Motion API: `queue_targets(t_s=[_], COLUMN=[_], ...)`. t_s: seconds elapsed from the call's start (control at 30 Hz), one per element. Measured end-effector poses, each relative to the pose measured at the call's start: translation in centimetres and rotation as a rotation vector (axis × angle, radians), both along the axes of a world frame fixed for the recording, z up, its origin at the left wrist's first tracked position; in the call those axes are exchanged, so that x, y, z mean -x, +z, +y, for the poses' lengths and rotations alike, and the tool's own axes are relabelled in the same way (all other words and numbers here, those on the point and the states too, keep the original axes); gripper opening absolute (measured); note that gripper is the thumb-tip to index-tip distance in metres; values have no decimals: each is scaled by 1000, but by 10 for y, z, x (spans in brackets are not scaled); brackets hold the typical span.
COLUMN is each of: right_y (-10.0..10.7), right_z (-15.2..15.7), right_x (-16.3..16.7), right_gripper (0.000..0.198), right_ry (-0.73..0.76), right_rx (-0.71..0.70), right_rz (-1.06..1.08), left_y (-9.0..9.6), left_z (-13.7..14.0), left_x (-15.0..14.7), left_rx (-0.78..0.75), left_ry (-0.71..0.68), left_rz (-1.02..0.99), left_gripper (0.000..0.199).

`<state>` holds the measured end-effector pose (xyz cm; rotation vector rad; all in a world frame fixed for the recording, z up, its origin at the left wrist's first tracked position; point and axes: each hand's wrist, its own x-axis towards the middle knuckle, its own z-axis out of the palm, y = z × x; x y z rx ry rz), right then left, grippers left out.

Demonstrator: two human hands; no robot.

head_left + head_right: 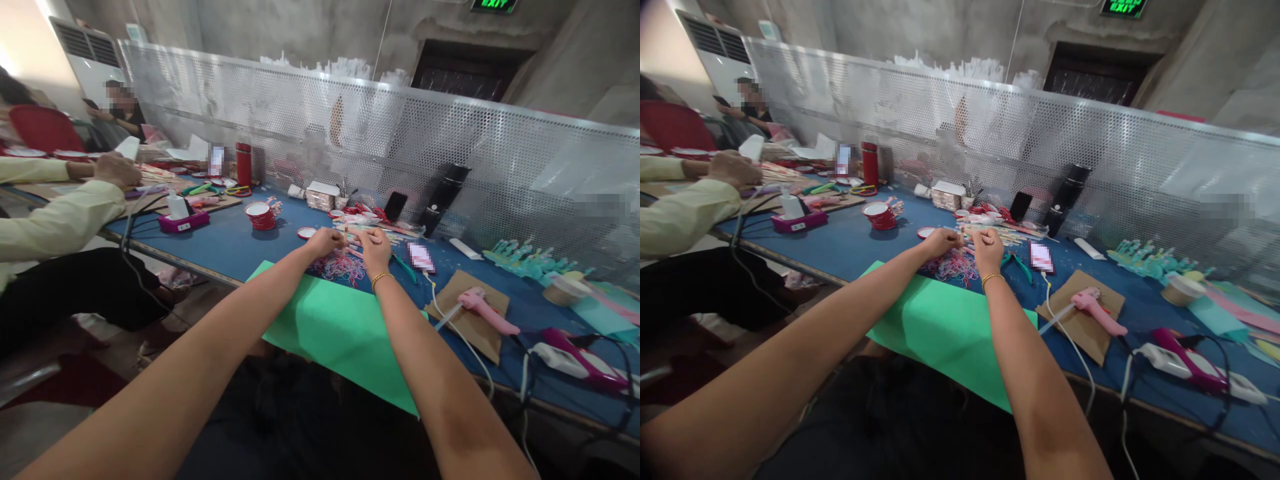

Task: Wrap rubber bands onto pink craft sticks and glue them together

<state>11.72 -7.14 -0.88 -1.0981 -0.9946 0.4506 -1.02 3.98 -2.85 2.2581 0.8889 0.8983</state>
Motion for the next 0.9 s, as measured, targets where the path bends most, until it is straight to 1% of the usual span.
queue_targets(t_s=[0.1,0.2,0.37,0.5,0.67,0.8,0.9], right_y=[0,1,5,2,0,1,3], right_z=[0,0,-3,-1,0,0,-1], right_x=[0,0,1,0,-1,-1,-1], right_gripper=[17,17,15,15,15,16,16], right_ry=[61,71,26,55,36,42,19], right_rx=[-1,-5,-28,-12,-13,-18,-22], right_rz=[59,101,21,72,12,48,4], left_y=[0,0,0,0,1,1,0], left_z=[0,0,1,0,-1,-1,0], left_x=[0,0,0,0,0,0,-1], left_rx=[15,10,-17,-10,-12,-3,-8], left_ry=[22,28,-8,7,4,12,3], left_rz=[14,14,13,-2,-6,3,-28], left_gripper=[37,37,37,36,34,37,36])
